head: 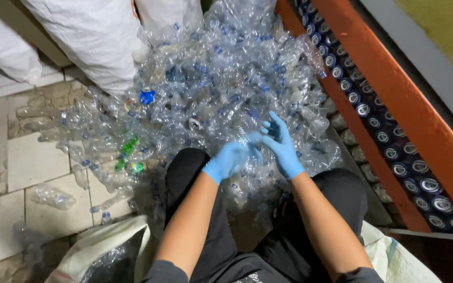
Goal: The person sits on the floor and sorts through a large pile of empty plastic bottles. They pick up individual bottles, crush them by hand, and place them into a white sack. The person repeats this process continuously, handling clear and blue-capped bottles.
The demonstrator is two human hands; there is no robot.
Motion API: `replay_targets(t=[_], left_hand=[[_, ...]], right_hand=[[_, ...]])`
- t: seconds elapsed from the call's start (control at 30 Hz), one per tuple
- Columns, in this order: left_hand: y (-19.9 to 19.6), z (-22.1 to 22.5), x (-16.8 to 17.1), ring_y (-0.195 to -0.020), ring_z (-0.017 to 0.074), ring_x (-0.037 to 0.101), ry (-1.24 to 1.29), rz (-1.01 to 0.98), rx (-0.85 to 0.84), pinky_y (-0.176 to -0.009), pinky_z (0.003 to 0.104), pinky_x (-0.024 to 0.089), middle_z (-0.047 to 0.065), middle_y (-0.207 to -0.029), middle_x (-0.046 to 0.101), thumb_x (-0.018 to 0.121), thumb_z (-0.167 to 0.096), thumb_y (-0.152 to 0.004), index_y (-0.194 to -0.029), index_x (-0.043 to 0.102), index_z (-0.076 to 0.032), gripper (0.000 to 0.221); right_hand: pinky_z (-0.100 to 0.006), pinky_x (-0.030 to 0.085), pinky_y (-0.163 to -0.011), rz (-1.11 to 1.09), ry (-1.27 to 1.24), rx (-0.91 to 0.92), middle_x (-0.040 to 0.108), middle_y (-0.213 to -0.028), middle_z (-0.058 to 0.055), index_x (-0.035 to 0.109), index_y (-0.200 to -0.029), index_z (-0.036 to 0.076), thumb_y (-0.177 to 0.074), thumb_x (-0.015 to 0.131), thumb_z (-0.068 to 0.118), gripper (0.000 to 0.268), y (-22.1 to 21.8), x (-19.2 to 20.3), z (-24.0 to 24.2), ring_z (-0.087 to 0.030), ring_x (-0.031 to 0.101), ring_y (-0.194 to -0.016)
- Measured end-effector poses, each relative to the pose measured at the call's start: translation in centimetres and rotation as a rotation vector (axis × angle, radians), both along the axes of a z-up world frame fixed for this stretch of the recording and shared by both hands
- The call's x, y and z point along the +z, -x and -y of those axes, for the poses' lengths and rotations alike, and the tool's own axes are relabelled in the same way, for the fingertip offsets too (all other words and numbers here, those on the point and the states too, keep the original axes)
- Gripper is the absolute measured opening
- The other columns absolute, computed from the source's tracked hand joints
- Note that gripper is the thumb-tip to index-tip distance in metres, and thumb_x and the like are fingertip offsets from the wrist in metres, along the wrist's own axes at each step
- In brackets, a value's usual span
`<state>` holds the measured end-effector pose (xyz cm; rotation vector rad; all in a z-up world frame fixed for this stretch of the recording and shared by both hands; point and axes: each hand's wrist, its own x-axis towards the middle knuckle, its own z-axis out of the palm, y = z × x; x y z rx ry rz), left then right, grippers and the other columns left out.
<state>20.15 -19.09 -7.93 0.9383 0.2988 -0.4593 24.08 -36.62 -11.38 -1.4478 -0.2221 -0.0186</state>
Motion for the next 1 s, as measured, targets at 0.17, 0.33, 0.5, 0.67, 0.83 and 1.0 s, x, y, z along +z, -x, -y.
replay_targets(t=[0.17, 0.33, 0.5, 0.67, 0.83, 1.0], left_hand=[[1.3, -1.1, 0.6, -0.086, 0.0314, 0.067, 0.416, -0.061, -0.526, -0.092, 0.047, 0.054, 0.021, -0.091, 0.066, 0.06, -0.013, -0.084, -0.094, 0.065, 0.011, 0.026], [1.7, -0.4, -5.0, -0.084, 0.0278, 0.065, 0.759, 0.009, -0.979, -0.078, 0.039, 0.057, 0.017, -0.099, 0.066, 0.046, -0.036, -0.114, -0.142, 0.051, 0.001, 0.048], [1.0, 0.4, -5.6, -0.092, 0.0469, 0.069, 0.583, -0.316, -0.689, -0.072, 0.049, 0.06, 0.032, -0.105, 0.07, 0.065, -0.021, -0.094, -0.117, 0.066, 0.014, 0.041], [1.0, 1.9, -7.3, -0.077, 0.0486, 0.067, 0.476, -0.142, -0.477, -0.07, 0.051, 0.056, 0.033, -0.089, 0.068, 0.069, -0.005, -0.087, -0.105, 0.066, 0.015, 0.027], [-0.6, 3.5, -12.1, -0.07, 0.0415, 0.07, 0.209, 0.019, -0.281, -0.073, 0.046, 0.058, 0.029, -0.07, 0.068, 0.07, 0.004, -0.079, -0.099, 0.07, 0.014, 0.023], [-1.6, 3.5, -10.4, -0.086, 0.0294, 0.073, 0.052, 0.168, -0.203, -0.084, 0.042, 0.06, 0.017, -0.094, 0.075, 0.081, 0.008, -0.069, -0.11, 0.071, 0.006, 0.043]], right_hand=[[-0.045, 0.044, -0.113, -0.076, -0.455, 0.607, 0.052, -0.149, -0.021, 0.026, -0.16, 0.001, -0.068, 0.092, 0.037, 0.119, 1.5, 4.7, 0.9, -0.03, 0.056, -0.134], [-0.046, 0.059, -0.081, 0.116, -0.338, 0.94, 0.069, -0.088, -0.009, 0.067, -0.104, 0.003, -0.092, 0.08, 0.044, 0.045, 3.3, 9.0, -0.2, -0.029, 0.069, -0.089], [-0.027, 0.044, -0.043, -0.022, -0.239, 0.431, 0.062, -0.058, -0.02, 0.064, -0.078, -0.011, -0.08, 0.073, 0.017, 0.029, 1.4, 3.7, 0.7, -0.016, 0.057, -0.047], [-0.026, 0.049, -0.053, -0.097, -0.141, 0.194, 0.065, -0.061, -0.017, 0.067, -0.083, -0.007, -0.083, 0.071, 0.014, 0.021, 0.8, 3.9, -0.4, -0.016, 0.062, -0.055], [-0.023, 0.05, -0.063, -0.123, -0.05, -0.015, 0.065, -0.069, -0.007, 0.069, -0.082, -0.001, -0.087, 0.07, 0.009, 0.012, -0.3, 3.0, -1.5, -0.01, 0.059, -0.066], [-0.026, 0.052, -0.067, -0.08, 0.102, -0.17, 0.068, -0.067, -0.006, 0.071, -0.079, 0.002, -0.088, 0.072, 0.006, 0.01, -0.5, 1.7, -2.3, -0.011, 0.062, -0.069]])
